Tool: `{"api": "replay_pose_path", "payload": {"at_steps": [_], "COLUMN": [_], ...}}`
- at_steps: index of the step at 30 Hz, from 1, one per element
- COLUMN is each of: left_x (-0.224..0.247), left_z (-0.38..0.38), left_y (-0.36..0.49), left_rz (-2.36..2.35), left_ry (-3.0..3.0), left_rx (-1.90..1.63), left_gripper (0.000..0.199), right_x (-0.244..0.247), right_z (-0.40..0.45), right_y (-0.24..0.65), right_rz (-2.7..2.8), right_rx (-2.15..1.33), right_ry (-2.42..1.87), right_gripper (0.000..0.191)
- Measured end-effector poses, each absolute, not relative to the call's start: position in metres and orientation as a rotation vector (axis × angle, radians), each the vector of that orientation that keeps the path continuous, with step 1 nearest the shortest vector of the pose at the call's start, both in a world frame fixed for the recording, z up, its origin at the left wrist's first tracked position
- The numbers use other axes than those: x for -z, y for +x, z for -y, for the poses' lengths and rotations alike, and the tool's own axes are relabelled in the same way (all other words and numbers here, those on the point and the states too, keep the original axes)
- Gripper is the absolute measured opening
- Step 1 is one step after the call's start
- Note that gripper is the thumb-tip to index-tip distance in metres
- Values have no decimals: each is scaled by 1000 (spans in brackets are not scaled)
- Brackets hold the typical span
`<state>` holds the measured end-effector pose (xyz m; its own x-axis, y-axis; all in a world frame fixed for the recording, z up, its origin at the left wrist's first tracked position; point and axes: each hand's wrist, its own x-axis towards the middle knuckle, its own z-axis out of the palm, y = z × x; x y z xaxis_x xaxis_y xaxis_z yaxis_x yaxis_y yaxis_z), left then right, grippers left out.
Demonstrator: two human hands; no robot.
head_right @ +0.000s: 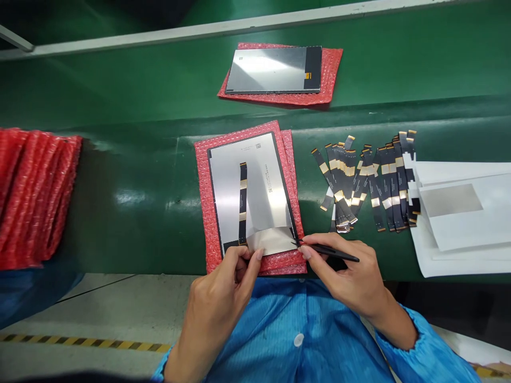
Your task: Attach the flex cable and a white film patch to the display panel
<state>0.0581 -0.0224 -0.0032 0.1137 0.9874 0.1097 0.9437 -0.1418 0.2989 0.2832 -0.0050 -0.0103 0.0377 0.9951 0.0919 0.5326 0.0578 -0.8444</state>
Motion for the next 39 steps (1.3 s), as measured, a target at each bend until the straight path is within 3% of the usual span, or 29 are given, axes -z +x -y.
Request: {"api": "replay_pose_path", "payload": {"at_steps": [16, 22, 28, 34, 39], "left_x": [2, 5, 18, 19, 18], "left_z": [30, 25, 18, 11, 8], "left_y": [63, 57, 49, 55, 60], "left_rz": [-2312, -1767, -1623, -1220, -1212], "left_ry": [2389, 2603, 2478, 2759, 2819], "left_rx": [-224, -599, -823, -703, -656], "left_gripper": [48, 14, 29, 31, 39], "right_x": [11, 11, 11, 11, 11], "right_z": [6, 4, 5, 6, 6], "right_y": [284, 284, 284, 285, 285], "right_rz": [1612, 1618, 1629, 1624, 1637], "right_rx": [-786, -799, -791, -801, -797], "right_ry": [-1520, -1496, -1490, -1498, -1498], "right_gripper": [16, 17, 18, 20, 18]}}
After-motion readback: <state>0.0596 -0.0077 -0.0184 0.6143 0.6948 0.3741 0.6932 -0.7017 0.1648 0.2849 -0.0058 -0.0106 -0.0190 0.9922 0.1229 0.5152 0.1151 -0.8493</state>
